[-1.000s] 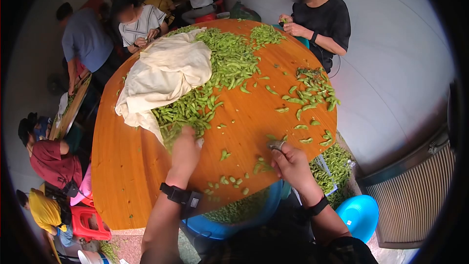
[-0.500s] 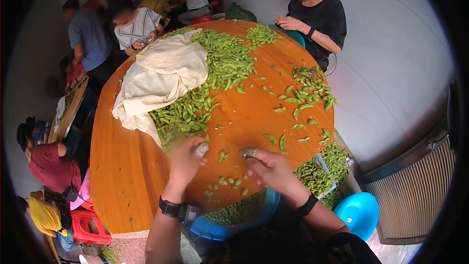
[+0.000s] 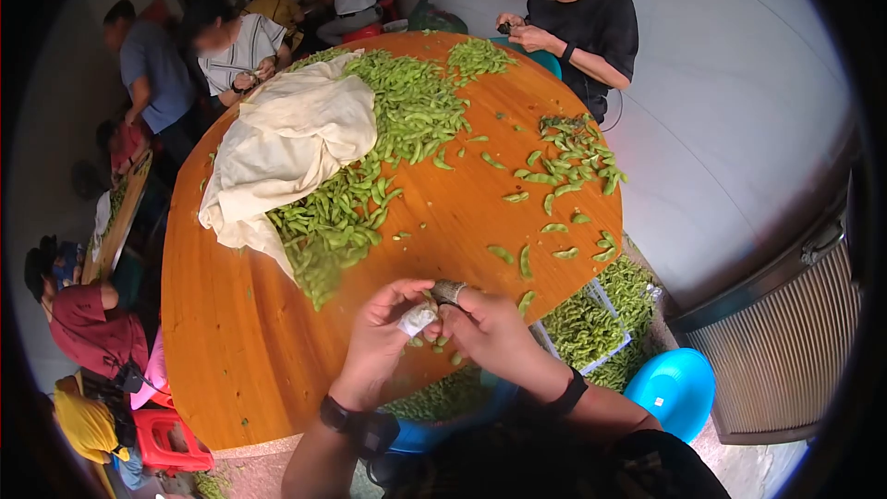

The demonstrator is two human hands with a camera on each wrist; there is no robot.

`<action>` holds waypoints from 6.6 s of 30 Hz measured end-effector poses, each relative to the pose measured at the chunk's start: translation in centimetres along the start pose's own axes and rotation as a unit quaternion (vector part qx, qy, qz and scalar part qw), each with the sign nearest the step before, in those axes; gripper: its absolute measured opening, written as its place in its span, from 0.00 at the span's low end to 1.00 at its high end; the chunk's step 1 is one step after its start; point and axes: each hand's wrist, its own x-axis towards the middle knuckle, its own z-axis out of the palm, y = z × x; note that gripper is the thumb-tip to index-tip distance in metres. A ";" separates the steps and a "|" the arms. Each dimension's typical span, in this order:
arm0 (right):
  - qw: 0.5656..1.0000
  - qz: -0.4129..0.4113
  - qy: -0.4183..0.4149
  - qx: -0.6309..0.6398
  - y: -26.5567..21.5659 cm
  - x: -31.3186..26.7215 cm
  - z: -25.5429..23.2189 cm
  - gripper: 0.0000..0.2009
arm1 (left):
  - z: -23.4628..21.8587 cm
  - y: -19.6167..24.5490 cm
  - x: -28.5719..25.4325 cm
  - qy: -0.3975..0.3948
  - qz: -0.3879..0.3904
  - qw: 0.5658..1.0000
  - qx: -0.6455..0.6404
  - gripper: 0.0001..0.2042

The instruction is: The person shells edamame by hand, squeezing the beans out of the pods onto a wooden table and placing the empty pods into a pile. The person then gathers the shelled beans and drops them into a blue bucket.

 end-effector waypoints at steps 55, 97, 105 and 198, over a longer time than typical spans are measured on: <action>0.990 0.081 0.003 0.112 1.1 -4.1 -4.3 0.10 | 2.1 1.4 -3.8 0.119 -0.062 0.945 0.299 0.10; 0.929 0.216 -0.110 0.279 3.0 -3.4 -2.8 0.05 | 2.1 -1.5 -5.4 0.058 -0.102 0.993 -0.021 0.09; 0.954 0.193 -0.090 0.213 1.9 -4.3 -1.9 0.06 | 3.5 -1.8 -5.4 0.059 -0.020 0.995 0.071 0.11; 0.946 -0.120 -0.001 -0.302 0.0 -4.4 -8.2 0.14 | -5.8 2.8 4.3 0.036 0.103 0.577 0.810 0.13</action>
